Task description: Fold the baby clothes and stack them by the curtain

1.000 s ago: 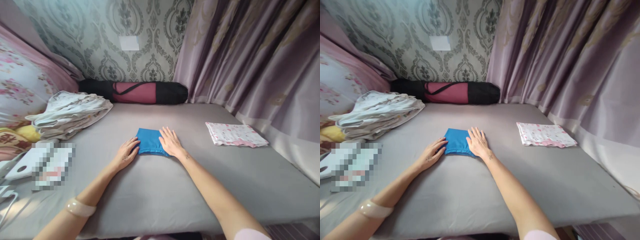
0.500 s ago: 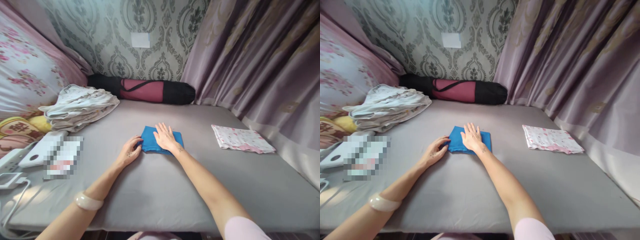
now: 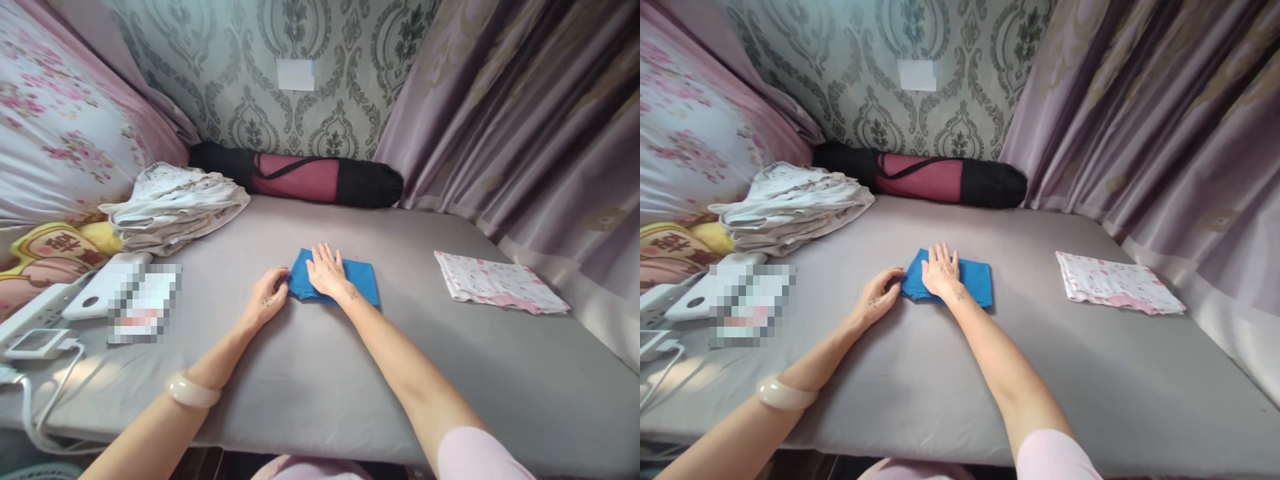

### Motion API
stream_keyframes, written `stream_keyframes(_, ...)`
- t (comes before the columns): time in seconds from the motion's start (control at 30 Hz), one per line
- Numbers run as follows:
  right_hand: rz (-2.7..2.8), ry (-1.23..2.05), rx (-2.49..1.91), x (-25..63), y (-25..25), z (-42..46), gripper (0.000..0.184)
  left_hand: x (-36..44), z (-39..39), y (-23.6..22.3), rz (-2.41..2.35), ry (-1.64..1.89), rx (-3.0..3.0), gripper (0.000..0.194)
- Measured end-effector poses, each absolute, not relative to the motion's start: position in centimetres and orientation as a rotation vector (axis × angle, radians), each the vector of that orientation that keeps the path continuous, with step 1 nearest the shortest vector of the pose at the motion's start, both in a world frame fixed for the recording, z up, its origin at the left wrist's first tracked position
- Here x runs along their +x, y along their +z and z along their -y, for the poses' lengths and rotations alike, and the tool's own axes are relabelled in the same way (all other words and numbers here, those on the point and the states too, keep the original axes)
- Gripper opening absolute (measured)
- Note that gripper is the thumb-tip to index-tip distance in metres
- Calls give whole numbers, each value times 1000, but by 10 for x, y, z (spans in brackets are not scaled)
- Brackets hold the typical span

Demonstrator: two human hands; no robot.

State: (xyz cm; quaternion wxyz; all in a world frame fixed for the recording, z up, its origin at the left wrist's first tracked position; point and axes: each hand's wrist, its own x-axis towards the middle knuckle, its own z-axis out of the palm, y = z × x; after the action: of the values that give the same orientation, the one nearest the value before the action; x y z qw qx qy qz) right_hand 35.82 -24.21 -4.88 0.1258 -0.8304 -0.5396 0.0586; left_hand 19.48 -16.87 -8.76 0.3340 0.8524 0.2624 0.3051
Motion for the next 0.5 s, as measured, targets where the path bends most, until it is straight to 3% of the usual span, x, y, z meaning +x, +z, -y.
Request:
stream_keyframes(0.27, 1572, 101, -2309, 326, -76, 222, 59, 193, 163, -90, -722, 769, 2277, 39)
stream_keyframes(0.5, 1455, 355, -2037, 354, -55, 242, 49, 195, 161, -94, -724, 743, 2356, 39)
